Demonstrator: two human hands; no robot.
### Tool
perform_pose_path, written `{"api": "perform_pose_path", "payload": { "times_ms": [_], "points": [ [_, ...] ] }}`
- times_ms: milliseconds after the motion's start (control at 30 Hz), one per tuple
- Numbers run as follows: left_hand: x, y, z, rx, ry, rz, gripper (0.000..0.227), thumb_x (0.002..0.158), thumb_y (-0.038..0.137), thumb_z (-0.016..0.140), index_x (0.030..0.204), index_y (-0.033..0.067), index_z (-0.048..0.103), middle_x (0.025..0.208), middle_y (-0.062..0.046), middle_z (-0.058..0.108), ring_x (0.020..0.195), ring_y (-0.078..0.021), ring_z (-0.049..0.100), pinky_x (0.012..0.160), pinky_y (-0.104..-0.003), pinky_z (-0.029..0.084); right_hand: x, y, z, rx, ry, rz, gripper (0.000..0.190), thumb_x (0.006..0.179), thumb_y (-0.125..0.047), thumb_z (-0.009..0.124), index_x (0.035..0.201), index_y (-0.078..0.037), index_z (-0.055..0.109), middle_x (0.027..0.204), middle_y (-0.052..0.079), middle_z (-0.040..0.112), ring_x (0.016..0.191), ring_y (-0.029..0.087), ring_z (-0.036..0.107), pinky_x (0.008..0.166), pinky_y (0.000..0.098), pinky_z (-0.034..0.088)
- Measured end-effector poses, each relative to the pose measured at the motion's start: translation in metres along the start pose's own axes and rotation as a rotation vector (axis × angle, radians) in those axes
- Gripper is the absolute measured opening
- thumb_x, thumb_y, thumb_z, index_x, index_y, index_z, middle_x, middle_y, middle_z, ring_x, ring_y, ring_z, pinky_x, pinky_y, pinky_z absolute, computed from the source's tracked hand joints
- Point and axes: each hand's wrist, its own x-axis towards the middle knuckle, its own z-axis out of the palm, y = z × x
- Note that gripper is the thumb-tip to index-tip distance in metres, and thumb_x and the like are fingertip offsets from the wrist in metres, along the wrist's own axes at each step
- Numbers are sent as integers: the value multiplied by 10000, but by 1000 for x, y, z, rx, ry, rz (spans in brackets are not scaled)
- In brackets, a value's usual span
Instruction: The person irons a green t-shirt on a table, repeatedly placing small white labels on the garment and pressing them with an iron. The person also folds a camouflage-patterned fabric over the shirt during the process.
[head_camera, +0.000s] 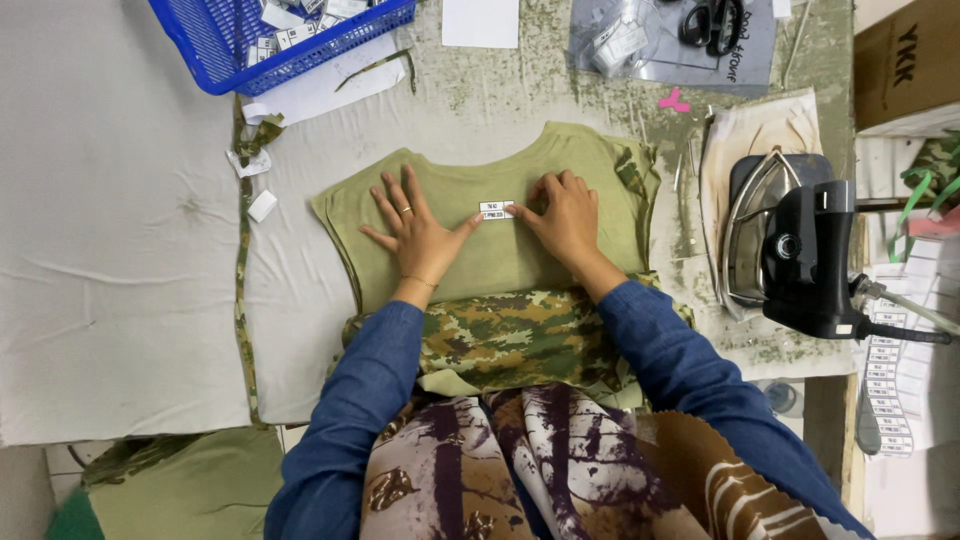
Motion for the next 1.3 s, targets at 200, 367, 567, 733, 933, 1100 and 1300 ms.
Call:
{"api": "perform_pose_path", "payload": {
  "times_ms": [200, 367, 567, 733, 933, 1100, 1300],
  "points": [
    [0, 0, 1, 3, 7, 11, 1194, 732, 622, 745, 1571, 116, 62, 1618, -222, -24, 1474, -442, -91, 1019, -816, -3, -1, -7, -6, 3, 5, 19, 407, 842, -490, 733, 970, -123, 613, 1016, 102, 553, 988, 299, 546, 830, 409, 377],
    [-2, 5, 8, 35, 59, 28, 1150, 722, 551, 756, 1568, 166, 81, 1617, -184, 20, 1471, -448, -65, 1014, -823, 31, -1, -6, -3, -8, 24, 6, 500, 819, -605, 702, 940, -130, 602, 996, 96, 552, 981, 291, 550, 831, 406, 374],
    [7, -21, 10, 86, 66, 93, 951, 855, 447, 636, 1577, 172, 82, 1627, -183, 55, 1483, -445, -5, 1039, -801, 22, -25, 32, -61, -109, 276, -11, 475, 903, -488, 715, 1051, -44, 635, 992, 183, 587, 996, 364, 577, 864, 452, 403],
    [22, -71, -31, 110, -39, -55, 725, 957, 610, 206, 1573, 270, 30, 1639, -6, -73, 1501, -266, -94, 1067, -752, -66, -80, 165, -166, -385, 477, 838, 720, 1103, -574, 586, 1544, -55, 354, 1513, 255, 20, 1393, 499, 68, 1123, 691, 138],
    [29, -105, -15, 268, 195, 50, 667, 991, 592, 310, 1569, 298, 152, 1640, 0, 121, 1505, -287, 65, 1060, -742, -16, -84, 180, -180, -137, 347, 514, 392, 1082, -380, 611, 1183, -39, 445, 972, 367, 638, 879, 602, 566, 719, 591, 412],
    [30, -115, -8, 308, 306, 112, 631, 1012, 538, 364, 1562, 252, 245, 1614, -104, 222, 1480, -357, 139, 1065, -722, 26, -50, 46, -169, -295, -53, 105, 488, 954, -506, 581, 1319, -203, 467, 1010, 262, 696, 947, 476, 672, 805, 547, 522],
    [34, -129, -9, 92, 325, 99, 486, 1082, 360, 278, 1554, 246, 258, 1606, -20, 273, 1483, -274, 199, 1119, -604, 18, -11, -102, -74, -335, -328, -639, 582, 865, -572, 585, 1301, -190, 542, 849, 246, 694, 752, 423, 713, 640, 525, 572]
  ]
}}
